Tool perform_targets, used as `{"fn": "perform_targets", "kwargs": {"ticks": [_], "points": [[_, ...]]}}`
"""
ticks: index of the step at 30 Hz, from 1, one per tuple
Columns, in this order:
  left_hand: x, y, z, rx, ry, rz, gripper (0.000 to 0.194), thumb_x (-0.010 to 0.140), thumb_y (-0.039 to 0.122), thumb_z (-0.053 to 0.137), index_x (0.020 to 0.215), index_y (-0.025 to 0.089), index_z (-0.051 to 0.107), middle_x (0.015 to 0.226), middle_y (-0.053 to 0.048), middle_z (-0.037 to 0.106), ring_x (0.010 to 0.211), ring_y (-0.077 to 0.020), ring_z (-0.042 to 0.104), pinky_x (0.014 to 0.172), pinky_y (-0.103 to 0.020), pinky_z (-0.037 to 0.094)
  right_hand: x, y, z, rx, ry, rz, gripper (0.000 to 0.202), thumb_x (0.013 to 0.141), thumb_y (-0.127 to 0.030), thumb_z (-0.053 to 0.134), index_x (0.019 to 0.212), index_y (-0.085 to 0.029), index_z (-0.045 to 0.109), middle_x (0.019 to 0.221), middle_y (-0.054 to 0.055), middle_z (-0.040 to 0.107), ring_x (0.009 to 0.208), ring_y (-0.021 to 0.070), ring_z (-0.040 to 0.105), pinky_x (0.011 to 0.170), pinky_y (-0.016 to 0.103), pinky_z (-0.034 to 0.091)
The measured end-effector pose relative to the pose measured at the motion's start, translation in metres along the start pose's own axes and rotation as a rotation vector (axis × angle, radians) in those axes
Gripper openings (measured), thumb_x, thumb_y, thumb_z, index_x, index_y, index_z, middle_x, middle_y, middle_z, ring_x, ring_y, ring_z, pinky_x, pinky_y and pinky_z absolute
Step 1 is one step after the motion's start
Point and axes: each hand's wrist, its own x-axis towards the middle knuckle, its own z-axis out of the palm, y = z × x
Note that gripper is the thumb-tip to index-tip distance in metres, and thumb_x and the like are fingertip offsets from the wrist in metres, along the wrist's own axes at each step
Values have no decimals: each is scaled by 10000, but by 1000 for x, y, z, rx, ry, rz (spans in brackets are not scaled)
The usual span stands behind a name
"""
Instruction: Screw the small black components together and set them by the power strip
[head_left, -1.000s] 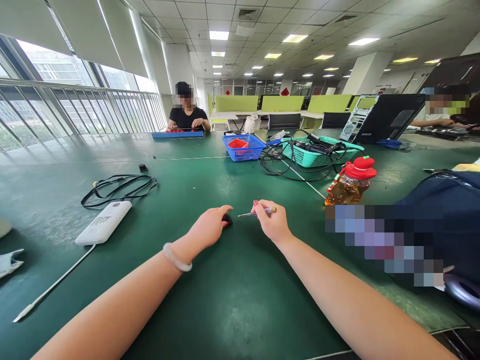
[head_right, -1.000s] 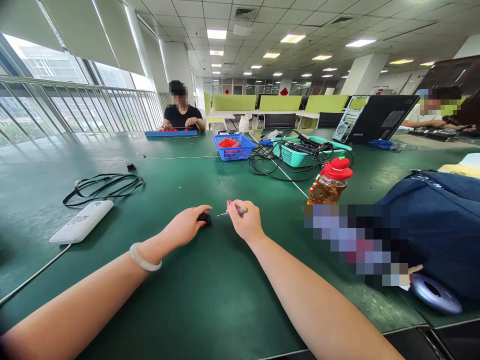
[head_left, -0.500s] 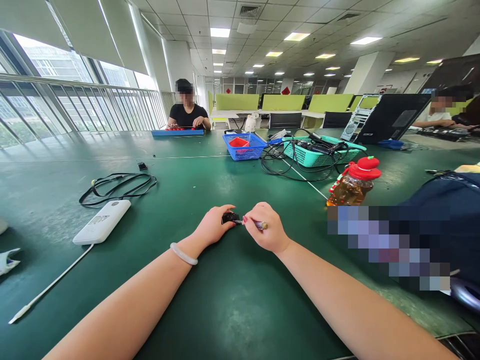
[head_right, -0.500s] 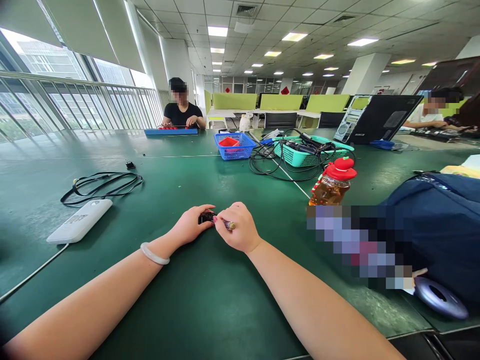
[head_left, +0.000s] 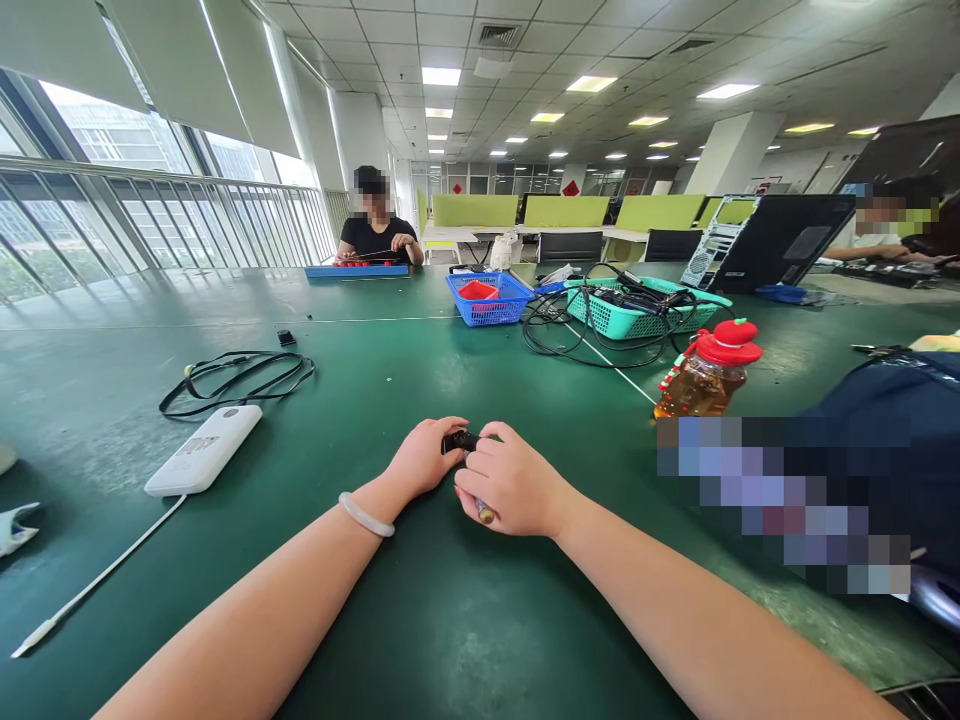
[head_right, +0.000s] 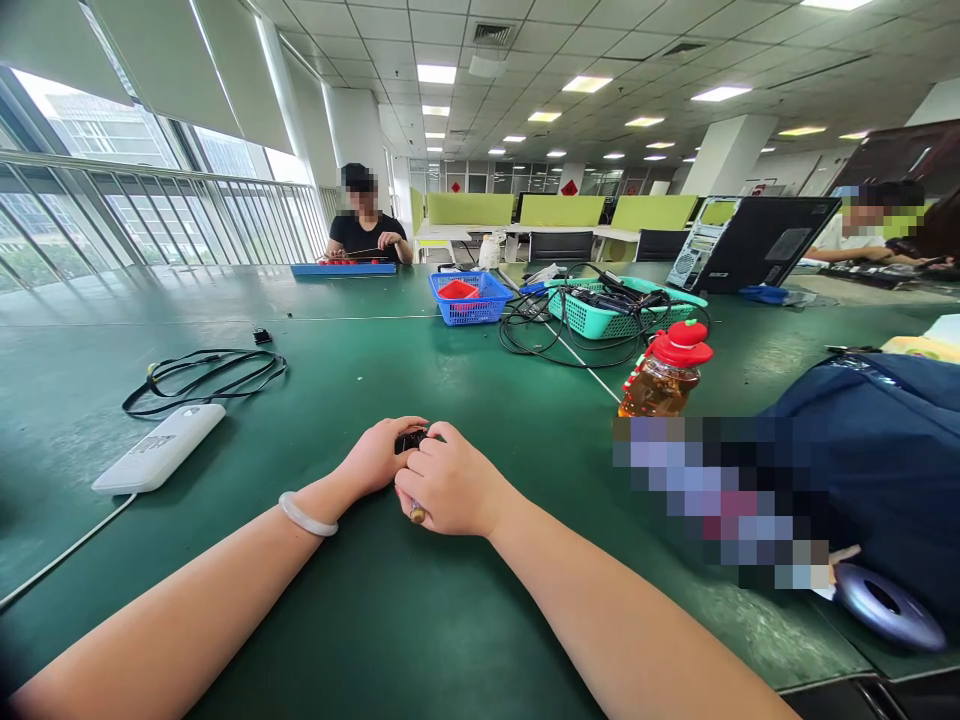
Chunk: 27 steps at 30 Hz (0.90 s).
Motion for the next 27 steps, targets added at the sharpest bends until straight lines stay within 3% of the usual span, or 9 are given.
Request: {"fn": "perform_targets", "kwargs": {"ticks": [6, 10, 16, 20, 27], "points": [[-1, -1, -1, 6, -13, -5, 360, 761, 210, 576, 1112, 227, 653, 1087, -51, 699, 1059, -244, 586, 948, -378, 463, 4, -4, -3, 32, -190, -21, 60, 750, -215, 574, 713, -201, 619, 728, 20, 618, 719, 167, 476, 890, 376, 299], [-1, -2, -1, 6, -18, -29, 372, 761, 221, 576, 1126, 234, 647, 1093, -52, 693, 1059, -239, 582, 948, -376, 462, 3, -3, -1, 27, -231, 15, 64, 765, -237, 583, 737, -193, 620, 759, 29, 626, 738, 168, 488, 863, 365, 298], [-1, -3, 0, 0, -9, -54, 369, 765, 255, 582, 1128, 255, 645, 1084, -47, 688, 1054, -238, 584, 940, -374, 465, 0, -1, 3, -4, -119, 96, 237, 874, -288, 505, 687, -188, 612, 689, 20, 610, 687, 152, 485, 805, 349, 299], [0, -1, 0, 3, -11, -51, 360, 772, 289, 591, 1124, 240, 648, 1069, -58, 694, 1026, -242, 593, 926, -376, 471, -1, 2, 2, 20, -49, 132, 315, 890, -347, 520, 632, -188, 602, 598, -2, 576, 615, 130, 460, 769, 329, 299], [-1, -1, -2, -8, -15, -62, 369, 760, 289, 604, 1123, 242, 650, 1064, -60, 693, 1010, -243, 602, 918, -377, 475, -3, 6, 6, 19, 91, 124, 347, 914, -307, 483, 606, -183, 585, 544, -16, 537, 577, 116, 428, 732, 308, 308]]}}
